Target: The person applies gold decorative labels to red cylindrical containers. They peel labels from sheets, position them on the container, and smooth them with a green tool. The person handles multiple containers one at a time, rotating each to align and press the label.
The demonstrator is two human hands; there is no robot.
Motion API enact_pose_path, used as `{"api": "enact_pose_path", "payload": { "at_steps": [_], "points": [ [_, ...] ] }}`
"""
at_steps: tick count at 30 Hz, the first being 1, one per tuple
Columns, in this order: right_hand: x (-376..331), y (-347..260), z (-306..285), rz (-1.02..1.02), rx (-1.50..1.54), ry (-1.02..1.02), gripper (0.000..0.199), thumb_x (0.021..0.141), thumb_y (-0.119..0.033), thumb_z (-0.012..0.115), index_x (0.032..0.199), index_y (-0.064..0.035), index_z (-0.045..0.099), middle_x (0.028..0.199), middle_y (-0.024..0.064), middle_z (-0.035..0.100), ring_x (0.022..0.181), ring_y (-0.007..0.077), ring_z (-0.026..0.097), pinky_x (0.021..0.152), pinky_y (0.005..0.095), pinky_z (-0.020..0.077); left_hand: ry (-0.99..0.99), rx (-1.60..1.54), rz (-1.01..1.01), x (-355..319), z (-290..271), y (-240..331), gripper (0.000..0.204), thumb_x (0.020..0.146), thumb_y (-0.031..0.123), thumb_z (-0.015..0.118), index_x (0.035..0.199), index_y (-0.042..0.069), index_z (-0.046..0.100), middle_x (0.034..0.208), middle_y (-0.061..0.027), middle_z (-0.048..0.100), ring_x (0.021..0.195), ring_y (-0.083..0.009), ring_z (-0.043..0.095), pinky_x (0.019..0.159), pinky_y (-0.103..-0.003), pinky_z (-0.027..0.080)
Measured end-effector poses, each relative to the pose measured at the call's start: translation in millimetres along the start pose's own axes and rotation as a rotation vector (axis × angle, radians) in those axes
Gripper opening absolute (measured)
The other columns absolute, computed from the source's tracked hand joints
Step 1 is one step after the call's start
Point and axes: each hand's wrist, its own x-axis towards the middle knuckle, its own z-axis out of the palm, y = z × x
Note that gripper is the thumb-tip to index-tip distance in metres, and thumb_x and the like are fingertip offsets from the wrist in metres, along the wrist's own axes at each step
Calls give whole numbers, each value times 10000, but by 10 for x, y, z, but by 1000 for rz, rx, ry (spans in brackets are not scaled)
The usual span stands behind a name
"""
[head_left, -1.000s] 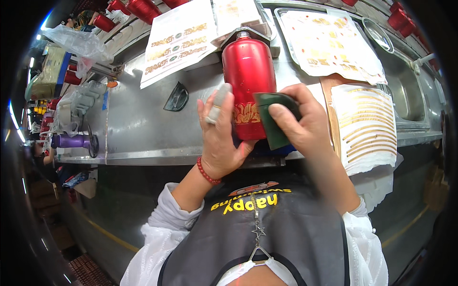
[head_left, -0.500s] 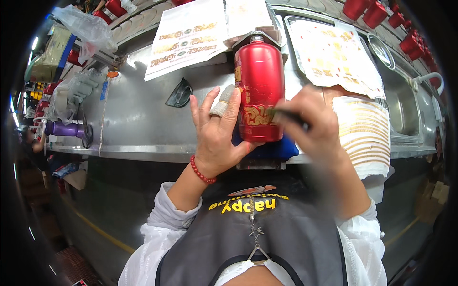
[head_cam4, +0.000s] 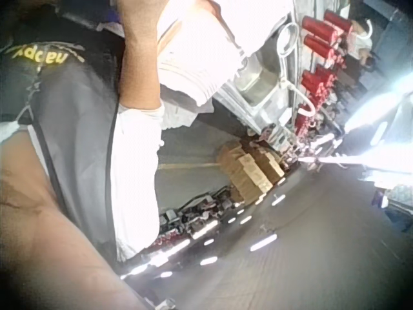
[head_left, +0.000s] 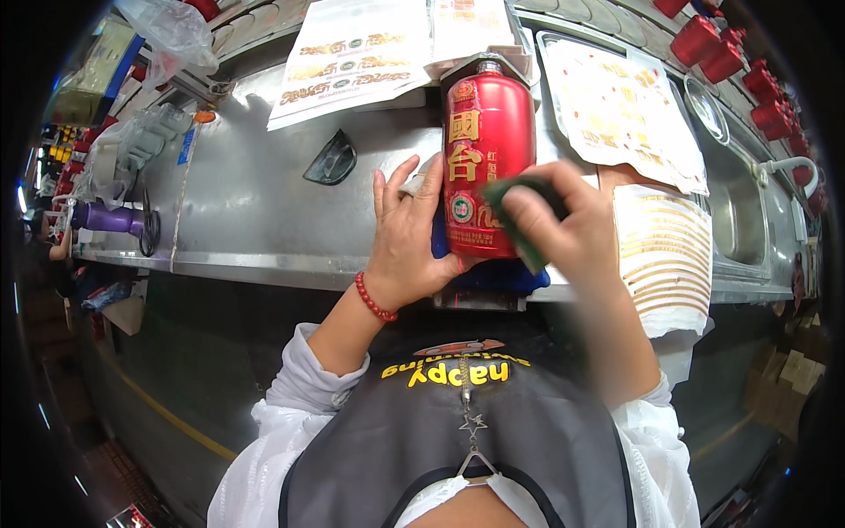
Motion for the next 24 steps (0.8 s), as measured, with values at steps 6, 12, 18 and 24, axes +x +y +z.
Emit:
{"api": "enact_pose_path", "payload": {
  "at_steps": [6, 12, 18, 24],
  "points": [
    [-99, -18, 22, -497, -481, 187, 234, 788, -69, 796, 1000, -80, 698, 818, 35, 612, 733, 215, 583, 711, 369, 407, 31, 67, 77, 62, -94, 92, 1099, 683, 464, 847, 1531, -37, 358, 1109, -189, 662, 1408, -416, 351, 1171, -670, 87],
    [-124, 60, -73, -361, -374, 198, 256, 761, -33, 818, 997, -64, 724, 819, 62, 627, 755, 240, 600, 701, 355, 466, -43, 14, 11, -46, 33, -55, 1052, 695, 433, 832, 1519, -33, 372, 1260, -219, 627, 1419, -419, 335, 1173, -665, 97],
    [-264, 44, 18, 164, 170, 178, 189, 969, -165, 697, 1018, 6, 633, 794, 46, 685, 651, 96, 616, 592, 251, 491, 45, 98, 111, 40, -131, 87, 1079, 685, 520, 831, 1498, -45, 402, 1186, -223, 637, 1423, -432, 326, 1169, -668, 103],
    [-292, 146, 101, 220, 256, 183, 218, 1022, -191, 620, 1133, -7, 583, 975, 31, 635, 868, 72, 559, 786, 217, 482, -21, 69, 44, 25, -50, 12, 1096, 689, 573, 827, 1478, -74, 425, 1018, -238, 663, 1417, -456, 341, 1152, -708, 106]
  ]
}}
